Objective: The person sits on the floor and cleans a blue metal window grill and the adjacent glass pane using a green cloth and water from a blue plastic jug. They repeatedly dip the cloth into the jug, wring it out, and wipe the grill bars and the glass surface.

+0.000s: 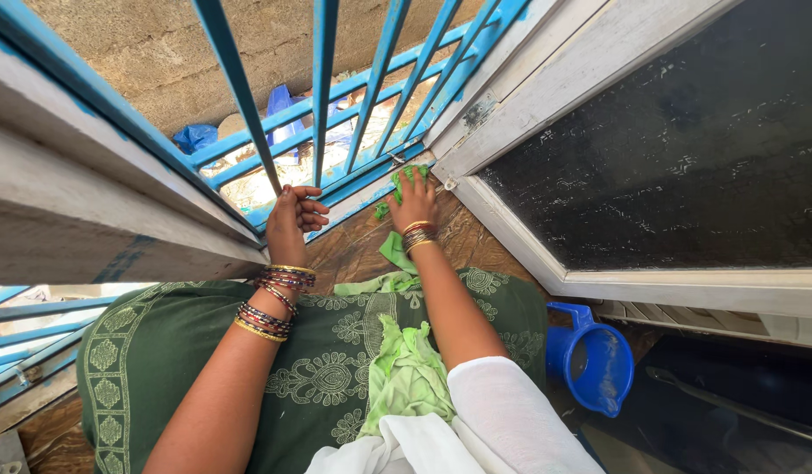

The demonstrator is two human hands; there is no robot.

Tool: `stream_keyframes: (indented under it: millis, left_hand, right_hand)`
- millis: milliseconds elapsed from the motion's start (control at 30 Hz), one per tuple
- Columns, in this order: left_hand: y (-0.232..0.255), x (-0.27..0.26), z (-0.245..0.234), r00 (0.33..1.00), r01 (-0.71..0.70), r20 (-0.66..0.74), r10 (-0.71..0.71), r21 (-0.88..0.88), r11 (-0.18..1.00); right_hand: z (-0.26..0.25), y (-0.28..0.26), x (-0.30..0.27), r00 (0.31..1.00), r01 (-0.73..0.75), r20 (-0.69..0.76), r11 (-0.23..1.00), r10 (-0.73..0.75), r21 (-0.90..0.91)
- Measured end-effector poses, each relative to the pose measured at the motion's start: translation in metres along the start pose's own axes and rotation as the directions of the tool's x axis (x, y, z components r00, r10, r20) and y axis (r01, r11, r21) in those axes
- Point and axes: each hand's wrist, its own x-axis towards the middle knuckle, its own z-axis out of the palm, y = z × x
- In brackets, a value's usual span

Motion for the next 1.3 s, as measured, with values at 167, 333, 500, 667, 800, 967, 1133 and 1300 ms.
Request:
stream_keyframes:
  millis: [167, 333, 500, 667, 800, 967, 1133, 1300]
  left_hand:
    - [-0.004, 0.003, 0.002, 1.000, 0.015, 0.010, -0.015, -0.009, 1.000]
    - [-0.005, 0.001, 0.002, 1.000, -0.012, 0.008, 0.012, 0.043, 0.999]
    - [-0.006, 0.000, 0.001, 1.000, -0.001, -0.003, 0.001, 0.069, 0.998]
    - [-0.010, 0.006, 0.001, 0.995, 0.075, 0.060, -0.074, -0.015, 0.997]
    - [-0.015, 0.005, 0.001, 0.995, 0.072, 0.065, -0.072, -0.003, 0.997]
    - [-0.017, 0.006, 0.000, 0.995, 0.081, 0.069, -0.079, -0.028, 0.996]
    - [-0.011, 0.002, 0.002, 0.997, 0.051, 0.048, -0.054, 0.048, 0.998]
    - [-0.006, 0.000, 0.006, 0.997, 0.046, 0.058, -0.051, 0.084, 0.995]
  right_hand:
    - [0.060, -0.046, -0.028, 0.962, 0.270, 0.075, 0.956, -0.263, -0.113]
    - [0.054, -0.076, -0.064, 0.817, 0.575, -0.042, 0.818, -0.575, 0.008]
    - [0.033, -0.038, -0.012, 0.943, 0.256, -0.243, 0.962, -0.226, 0.098]
    - [0.013, -0.031, -0.004, 0.854, 0.394, -0.430, 0.904, -0.293, 0.167]
    - [0.029, -0.097, -0.047, 0.912, 0.410, -0.039, 0.904, -0.408, 0.124]
    - [0.021, -0.090, -0.050, 0.912, 0.407, -0.062, 0.885, -0.404, 0.226]
    - [0.024, -0.016, -0.004, 0.935, 0.195, -0.335, 0.959, -0.119, 0.206]
    - [0.035, -0.004, 0.006, 0.930, 0.042, -0.360, 0.956, 0.068, 0.289]
